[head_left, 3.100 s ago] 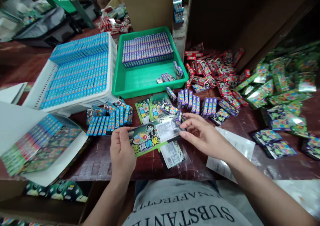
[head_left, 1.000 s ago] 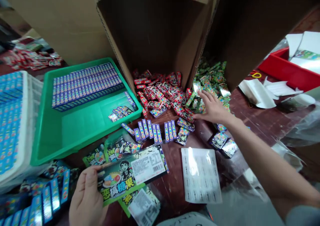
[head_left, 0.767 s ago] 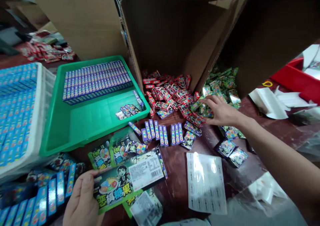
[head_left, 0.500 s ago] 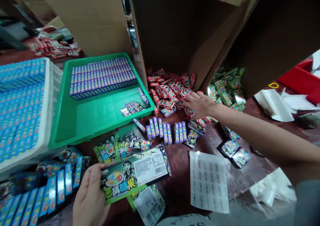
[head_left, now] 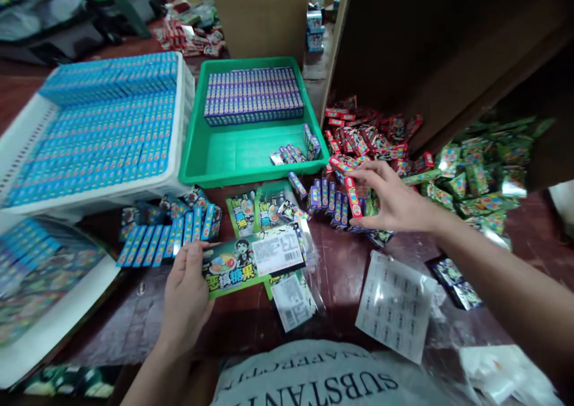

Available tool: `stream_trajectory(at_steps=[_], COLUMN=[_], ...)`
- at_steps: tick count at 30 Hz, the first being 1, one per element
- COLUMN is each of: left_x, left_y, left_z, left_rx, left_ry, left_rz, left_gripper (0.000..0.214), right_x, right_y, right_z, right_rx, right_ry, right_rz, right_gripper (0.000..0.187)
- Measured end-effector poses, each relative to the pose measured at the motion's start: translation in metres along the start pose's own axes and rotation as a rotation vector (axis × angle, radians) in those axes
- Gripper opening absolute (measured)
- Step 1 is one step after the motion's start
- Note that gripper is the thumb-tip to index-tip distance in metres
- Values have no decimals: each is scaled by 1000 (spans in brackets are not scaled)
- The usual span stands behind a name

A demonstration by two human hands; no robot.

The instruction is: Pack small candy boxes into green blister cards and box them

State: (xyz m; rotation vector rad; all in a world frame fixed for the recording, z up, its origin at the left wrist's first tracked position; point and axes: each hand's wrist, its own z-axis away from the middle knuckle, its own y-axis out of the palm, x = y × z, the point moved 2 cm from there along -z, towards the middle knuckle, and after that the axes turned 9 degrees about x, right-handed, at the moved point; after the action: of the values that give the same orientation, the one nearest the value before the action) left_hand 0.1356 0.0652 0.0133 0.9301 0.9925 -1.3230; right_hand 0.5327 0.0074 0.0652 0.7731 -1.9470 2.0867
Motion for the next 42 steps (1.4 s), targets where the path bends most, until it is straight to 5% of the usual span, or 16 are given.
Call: stream_trajectory(at_steps=[3,7,11,24,31,35,40,42], left_x=[5,16,27,35,33,41,45,45], left_y=[-5,-11,-17,-39,-46,-50,-60,-61], left_z=[8,15,23,51,57,61,62,63], left_rx=[8,8,9,77,122,97,53,49], left_ry=[-17,-97,-136,-164,-93,-74,-68,-71], left_rz=[67,183,269,269,209,209,157,150], left_gripper=[23,23,30,39,32,28,24,22], right_x=[27,55,79,92,100,103,102,106], right_y=[25,69,95,123,135,125,98,95], right_z=[17,39,46,44,44,56,76,74], right_rx=[-73,-18,11,224,216,166,75,116], right_ry=[32,-6,-64,-136,-100,-80,117,98], right_rz=[-423,-964,-1154,-1039,-753,-644,-642,-679], right_gripper=[91,94,91,92,101,114,64,59])
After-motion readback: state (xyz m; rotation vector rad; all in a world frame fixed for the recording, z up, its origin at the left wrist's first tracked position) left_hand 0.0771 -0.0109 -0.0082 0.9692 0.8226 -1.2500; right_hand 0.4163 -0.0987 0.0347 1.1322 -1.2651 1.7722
